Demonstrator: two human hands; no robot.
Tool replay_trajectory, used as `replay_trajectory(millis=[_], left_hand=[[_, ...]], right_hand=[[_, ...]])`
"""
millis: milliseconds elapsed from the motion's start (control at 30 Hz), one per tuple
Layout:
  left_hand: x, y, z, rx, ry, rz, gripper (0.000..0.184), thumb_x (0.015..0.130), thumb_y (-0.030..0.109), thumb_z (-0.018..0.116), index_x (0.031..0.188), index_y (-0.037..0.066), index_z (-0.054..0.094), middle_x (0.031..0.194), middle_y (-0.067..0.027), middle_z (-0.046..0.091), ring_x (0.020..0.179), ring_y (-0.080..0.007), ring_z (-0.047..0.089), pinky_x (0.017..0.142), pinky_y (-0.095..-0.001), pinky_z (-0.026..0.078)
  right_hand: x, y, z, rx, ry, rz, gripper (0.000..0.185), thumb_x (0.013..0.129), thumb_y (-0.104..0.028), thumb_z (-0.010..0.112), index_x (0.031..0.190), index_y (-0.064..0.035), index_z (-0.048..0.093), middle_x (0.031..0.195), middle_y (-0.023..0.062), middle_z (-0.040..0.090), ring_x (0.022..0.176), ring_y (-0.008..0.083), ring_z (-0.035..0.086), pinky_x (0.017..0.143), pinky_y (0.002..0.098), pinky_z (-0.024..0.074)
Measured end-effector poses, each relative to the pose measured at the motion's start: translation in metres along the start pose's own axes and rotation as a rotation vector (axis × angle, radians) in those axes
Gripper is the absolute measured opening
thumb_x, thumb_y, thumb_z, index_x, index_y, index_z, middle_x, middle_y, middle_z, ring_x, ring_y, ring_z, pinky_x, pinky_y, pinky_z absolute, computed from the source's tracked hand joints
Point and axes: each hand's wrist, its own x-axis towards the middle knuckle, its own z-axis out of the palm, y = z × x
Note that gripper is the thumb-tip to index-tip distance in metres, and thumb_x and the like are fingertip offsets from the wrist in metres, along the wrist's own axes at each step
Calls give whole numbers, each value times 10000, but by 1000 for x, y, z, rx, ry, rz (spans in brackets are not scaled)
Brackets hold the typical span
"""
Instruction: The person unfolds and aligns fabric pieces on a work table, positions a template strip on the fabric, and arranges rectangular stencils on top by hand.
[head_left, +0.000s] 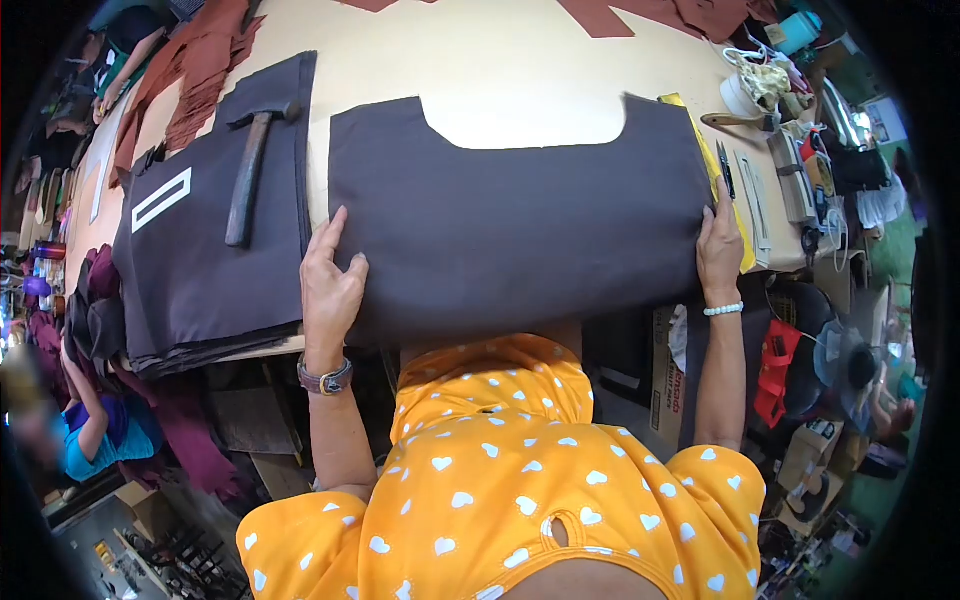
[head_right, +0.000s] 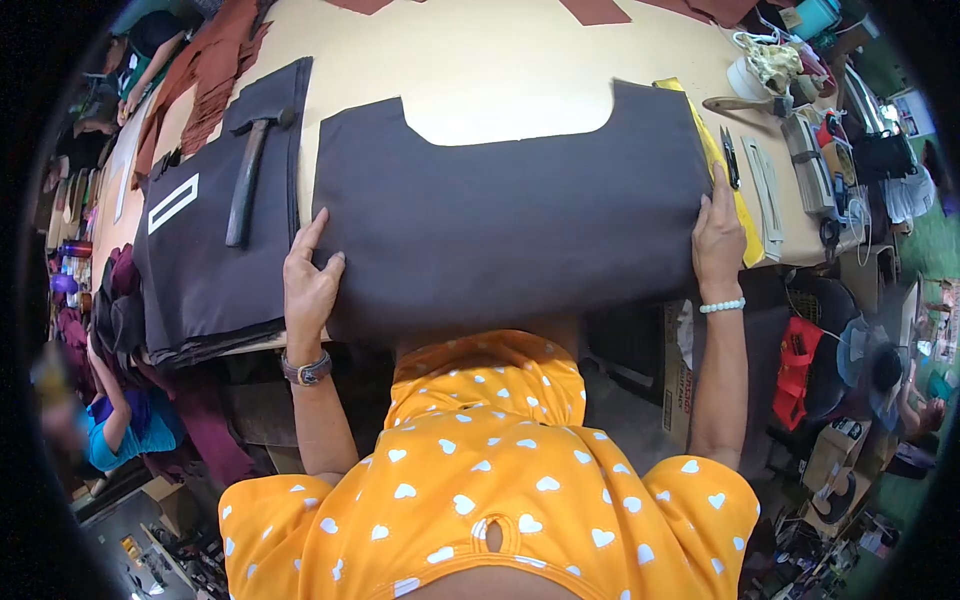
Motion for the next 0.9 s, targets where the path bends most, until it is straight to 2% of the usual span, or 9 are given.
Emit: replay_trajectory(millis=[133,200,233,333,367,500,700,800,900], left_hand=[[-7,10,6,237,51,13,519,737,30,547,1241,-55,458,1294,-253,419,1117,-363,467,954,-383,365],[-11,25,12,452,162,99,511,745,37,531,1244,-48,455,1330,-252,371,1175,-375,416,980,-401,346],[-13,33,16,545,174,89,515,765,66,529,1265,-21,441,1389,-237,288,1243,-386,334,1011,-443,304],[-11,35,34,571,194,212,533,798,135,548,1293,-7,412,1404,-234,269,1274,-396,284,1020,-473,275],[-10,36,39,509,169,229,558,841,253,558,1313,6,390,1416,-226,257,1291,-411,252,1031,-506,242],[-9,30,58,560,-17,126,632,888,440,469,1371,58,325,1442,-191,233,1324,-393,203,1054,-542,163],[-9,33,59,614,-34,105,647,889,457,451,1381,63,307,1445,-188,234,1335,-378,187,1061,-535,153],[-9,31,60,628,-34,107,644,890,456,448,1381,63,309,1444,-186,237,1337,-375,185,1060,-535,153],[-9,31,60,626,-34,106,644,889,456,448,1381,64,310,1442,-188,241,1337,-374,188,1059,-536,154]], right_hand=[[-2,-6,-4,-109,22,11,431,855,-109,535,1273,-70,437,1079,161,569,876,366,582,710,400,485],[0,-5,-7,-204,116,24,366,857,-146,543,1206,-49,488,1058,131,555,926,332,562,769,402,460],[0,0,-5,-234,180,24,355,860,-156,541,1194,-44,494,1071,126,552,958,326,553,789,407,451],[-2,19,1,-275,225,148,341,884,-213,517,1179,-43,511,1060,128,572,1020,306,526,843,429,415],[-2,28,4,-294,214,166,346,886,-228,516,1179,-45,514,1052,131,579,1012,307,530,840,431,415],[0,35,1,-333,73,302,390,873,-291,537,1178,-49,524,1020,151,602,992,307,539,848,436,409],[4,49,1,-153,102,183,485,825,-306,610,1190,-7,501,986,163,602,964,307,550,838,413,422],[8,52,-4,108,11,368,534,805,-310,639,1202,13,486,976,162,600,951,310,553,825,408,428],[7,46,-9,55,13,293,567,799,-320,648,1219,19,473,989,175,599,951,315,553,831,409,425]])
